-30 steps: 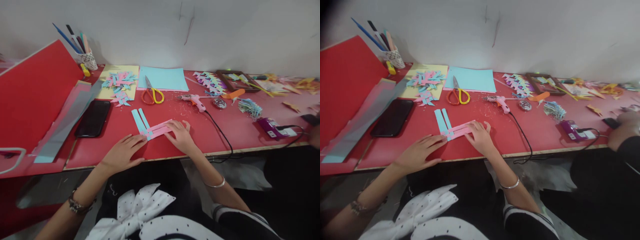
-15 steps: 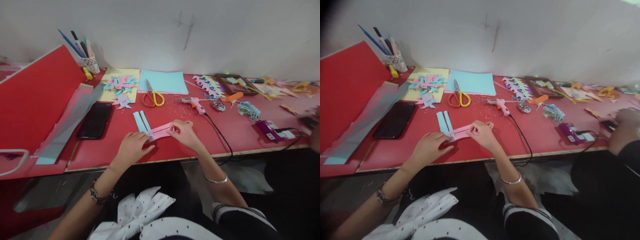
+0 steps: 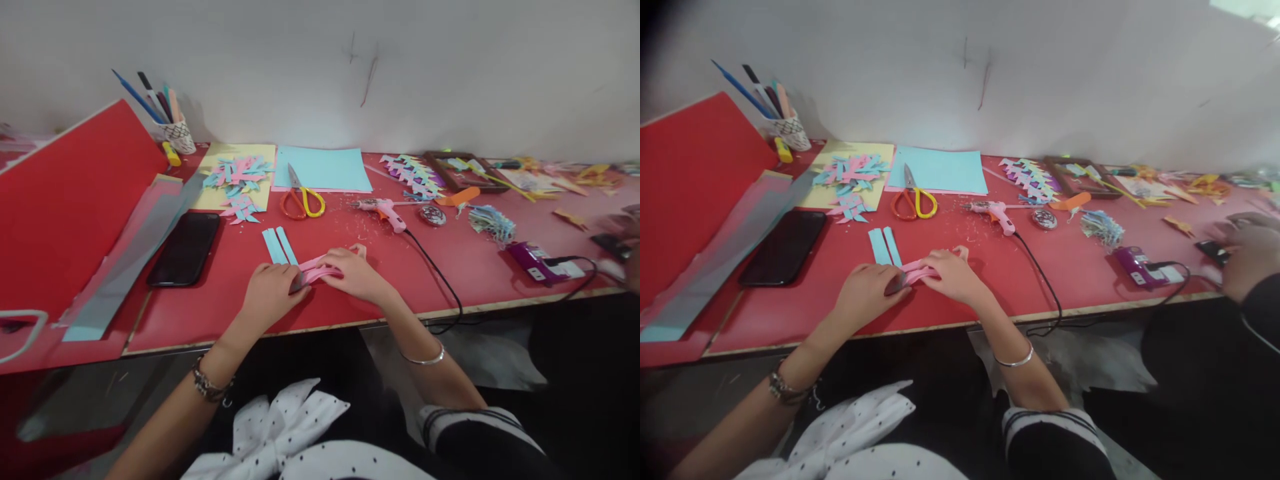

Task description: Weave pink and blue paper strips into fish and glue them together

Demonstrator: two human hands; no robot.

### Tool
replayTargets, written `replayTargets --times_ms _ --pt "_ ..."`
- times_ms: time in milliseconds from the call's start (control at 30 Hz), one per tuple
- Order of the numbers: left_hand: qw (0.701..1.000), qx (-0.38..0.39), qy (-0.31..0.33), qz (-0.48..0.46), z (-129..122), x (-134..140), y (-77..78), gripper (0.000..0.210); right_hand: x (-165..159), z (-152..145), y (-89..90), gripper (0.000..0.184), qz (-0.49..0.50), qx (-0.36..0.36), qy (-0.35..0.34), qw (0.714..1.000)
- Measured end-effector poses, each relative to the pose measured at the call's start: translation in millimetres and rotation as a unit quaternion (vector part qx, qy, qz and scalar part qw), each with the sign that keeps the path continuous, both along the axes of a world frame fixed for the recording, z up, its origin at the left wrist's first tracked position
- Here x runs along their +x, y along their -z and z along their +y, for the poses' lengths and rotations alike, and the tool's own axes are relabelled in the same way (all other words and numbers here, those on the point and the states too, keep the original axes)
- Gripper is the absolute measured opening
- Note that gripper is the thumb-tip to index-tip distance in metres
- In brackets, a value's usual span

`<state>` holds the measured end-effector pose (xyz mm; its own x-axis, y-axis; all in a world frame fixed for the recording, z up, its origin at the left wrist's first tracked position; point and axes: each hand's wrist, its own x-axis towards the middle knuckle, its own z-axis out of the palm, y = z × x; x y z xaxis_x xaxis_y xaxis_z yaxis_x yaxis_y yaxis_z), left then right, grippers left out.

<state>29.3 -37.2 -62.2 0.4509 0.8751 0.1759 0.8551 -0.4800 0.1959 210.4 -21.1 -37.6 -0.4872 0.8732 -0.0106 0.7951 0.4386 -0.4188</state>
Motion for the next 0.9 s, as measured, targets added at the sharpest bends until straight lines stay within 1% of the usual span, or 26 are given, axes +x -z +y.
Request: replayTargets --times_ms 100,267,333,400,433,467,500,600,667,767,900 --pt "1.000 0.017 -0.008 0.001 -0.7 3.8 0.2 0.021 -2.2 1.1 -4.1 0.014 0.031 -0.026 -0.025 0.999" --pt "0.999 0.030 0.000 -0.019 -1.7 0.0 1.6 0.016 0.7 -3.1 -6.5 0.015 0.053 -0.050 0.001 0.997" --pt "0.999 0.031 0.014 -0.035 -3.6 -5.6 3.1 0.011 4.0 -7.2 -7.6 0.018 0.027 -0.029 0.031 0.999" --pt "0.998 0.030 0.037 -0.050 -6.9 -12.3 5.3 0.006 6.1 -10.6 -8.2 0.025 -0.009 0.023 0.067 0.997" --pt "0.997 0.032 0.048 -0.057 -8.9 -15.6 6.6 0.004 6.0 -11.3 -7.9 0.028 -0.023 0.047 0.074 0.996" --pt "0.996 0.034 0.057 -0.062 -10.9 -18.5 8.0 0.004 5.1 -11.2 -7.0 0.031 -0.031 0.060 0.066 0.996" --pt "0.995 0.038 0.064 -0.065 -12.9 -20.8 9.2 0.006 3.3 -10.2 -5.7 0.033 -0.034 0.060 0.042 0.997" --pt "0.994 0.052 0.077 -0.064 -17.1 -24.4 11.9 0.010 -5.5 -3.1 0.4 0.039 -0.020 0.020 -0.051 0.998" --pt "0.993 0.061 0.080 -0.065 -18.1 -24.7 12.7 0.010 -12.1 2.6 4.0 0.039 -0.003 -0.005 -0.088 0.996" --pt "0.992 0.068 0.082 -0.072 -17.7 -24.3 13.3 0.010 -18.8 8.3 6.5 0.036 0.014 -0.023 -0.116 0.993" --pt "0.991 0.067 0.085 -0.079 -17.0 -24.9 14.4 0.010 -19.2 10.5 6.5 0.035 0.032 -0.036 -0.130 0.990"
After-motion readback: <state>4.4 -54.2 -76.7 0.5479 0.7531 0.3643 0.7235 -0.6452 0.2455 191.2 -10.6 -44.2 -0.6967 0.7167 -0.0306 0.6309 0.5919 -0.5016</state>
